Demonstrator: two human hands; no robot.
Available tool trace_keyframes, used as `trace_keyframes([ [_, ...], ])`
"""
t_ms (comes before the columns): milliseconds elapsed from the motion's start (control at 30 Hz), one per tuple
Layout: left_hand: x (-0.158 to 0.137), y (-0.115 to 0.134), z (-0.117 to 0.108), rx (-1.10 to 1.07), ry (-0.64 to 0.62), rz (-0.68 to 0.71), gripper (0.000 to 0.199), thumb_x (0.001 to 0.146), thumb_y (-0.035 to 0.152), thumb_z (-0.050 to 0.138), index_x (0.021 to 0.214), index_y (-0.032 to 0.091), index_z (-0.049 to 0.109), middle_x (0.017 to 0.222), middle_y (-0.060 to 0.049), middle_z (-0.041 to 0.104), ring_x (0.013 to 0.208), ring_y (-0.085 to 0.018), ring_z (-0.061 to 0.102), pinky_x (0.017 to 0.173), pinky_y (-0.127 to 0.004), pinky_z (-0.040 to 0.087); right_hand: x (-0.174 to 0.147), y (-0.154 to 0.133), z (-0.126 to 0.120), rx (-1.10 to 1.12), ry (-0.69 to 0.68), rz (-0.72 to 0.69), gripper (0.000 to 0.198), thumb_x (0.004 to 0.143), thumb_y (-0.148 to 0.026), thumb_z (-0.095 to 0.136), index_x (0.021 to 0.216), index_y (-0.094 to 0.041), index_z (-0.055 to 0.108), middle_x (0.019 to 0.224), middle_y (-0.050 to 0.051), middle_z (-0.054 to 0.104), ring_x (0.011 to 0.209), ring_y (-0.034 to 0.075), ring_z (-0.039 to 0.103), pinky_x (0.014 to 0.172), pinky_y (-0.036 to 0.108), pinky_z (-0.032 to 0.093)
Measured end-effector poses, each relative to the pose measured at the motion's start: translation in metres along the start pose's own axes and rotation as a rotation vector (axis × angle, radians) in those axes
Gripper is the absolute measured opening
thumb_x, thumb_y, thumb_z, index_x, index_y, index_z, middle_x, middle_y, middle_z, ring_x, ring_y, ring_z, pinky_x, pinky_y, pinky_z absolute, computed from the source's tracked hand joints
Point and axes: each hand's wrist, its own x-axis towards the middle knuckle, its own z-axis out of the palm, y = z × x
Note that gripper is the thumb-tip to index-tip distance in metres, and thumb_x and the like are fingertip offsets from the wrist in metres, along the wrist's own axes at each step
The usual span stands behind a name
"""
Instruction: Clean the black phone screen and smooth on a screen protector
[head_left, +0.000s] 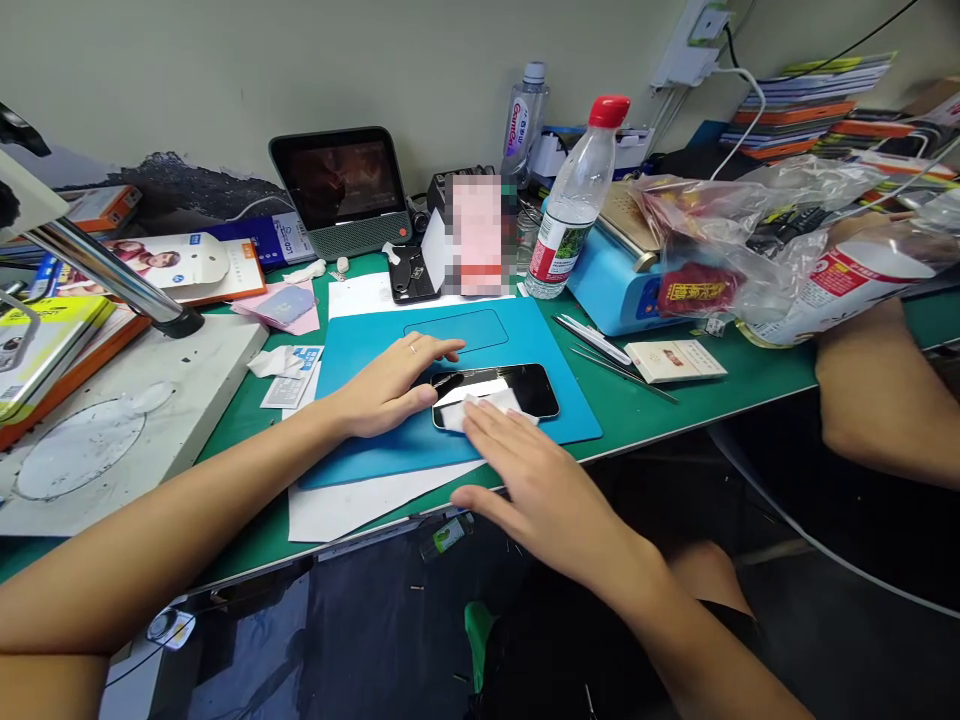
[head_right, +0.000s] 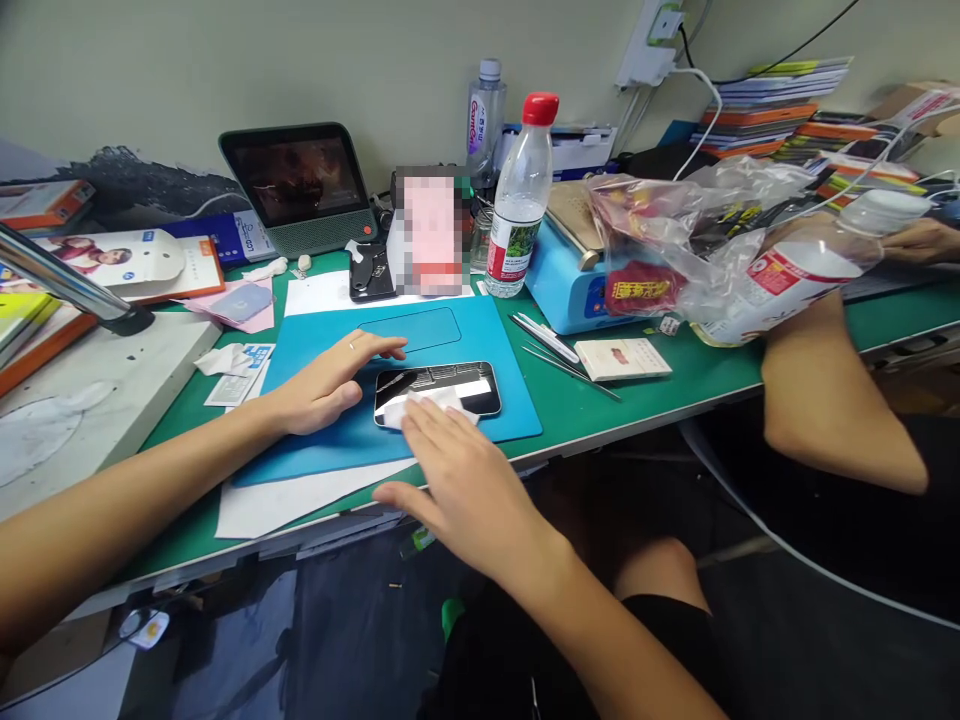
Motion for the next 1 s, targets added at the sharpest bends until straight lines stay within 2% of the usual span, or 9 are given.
trace_keyframes([
  [200,0.000,-0.001,-0.001,0.005,-0.012,-0.012,0.077,0.103,0.074,0.017,0.152,0.020,0.041,0.135,-0.015,0.062,0.119,-0.031,0.054,0.106,-0.048,0.040,-0.023,0.040,-0.019,-0.058,0.064,0.131,0.063,0.105,-0.054,0.047,0.157,-0.020,0.045,0.162,0.013,0.045,0.151,0.031,0.041,0.124,0.058,0.035],
  [333,0.001,-0.001,-0.001,-0.003,-0.008,-0.008,0.078,0.103,0.074,0.016,0.152,0.020,0.041,0.134,-0.015,0.062,0.120,-0.031,0.054,0.106,-0.048,0.040,-0.009,0.051,-0.018,-0.098,0.066,0.185,0.069,0.105,-0.058,0.042,0.158,-0.015,0.043,0.163,0.017,0.043,0.154,0.031,0.036,0.125,0.058,0.032],
  [467,0.001,-0.001,-0.001,-0.013,0.002,0.003,0.077,0.103,0.073,0.016,0.152,0.019,0.041,0.134,-0.015,0.062,0.120,-0.031,0.053,0.106,-0.048,0.040,0.024,0.036,-0.006,-0.146,0.055,0.211,0.089,0.100,-0.070,0.039,0.154,0.001,0.044,0.161,0.027,0.042,0.154,0.037,0.034,0.125,0.058,0.031],
  [633,0.001,-0.003,0.000,-0.001,0.014,-0.008,0.079,0.103,0.074,0.014,0.153,0.019,0.041,0.134,-0.016,0.062,0.120,-0.031,0.054,0.106,-0.049,0.040,0.057,-0.007,0.017,-0.068,0.040,0.103,0.094,0.099,-0.072,0.040,0.153,0.005,0.043,0.160,0.027,0.043,0.154,0.036,0.035,0.127,0.052,0.030],
  [833,0.001,-0.003,0.001,-0.012,0.017,-0.025,0.078,0.103,0.074,0.015,0.152,0.020,0.042,0.134,-0.015,0.063,0.120,-0.031,0.055,0.105,-0.049,0.041,0.039,-0.033,0.027,-0.049,0.027,0.006,0.089,0.100,-0.068,0.044,0.153,0.003,0.044,0.159,0.027,0.043,0.153,0.035,0.037,0.125,0.053,0.034],
  [1000,0.000,-0.004,0.001,-0.010,0.008,-0.035,0.076,0.104,0.072,0.016,0.153,0.020,0.041,0.135,-0.015,0.062,0.121,-0.031,0.055,0.104,-0.048,0.042,0.013,-0.022,0.016,-0.050,0.012,-0.040,0.082,0.100,-0.064,0.047,0.151,0.000,0.048,0.161,0.022,0.042,0.154,0.031,0.036,0.126,0.049,0.034],
])
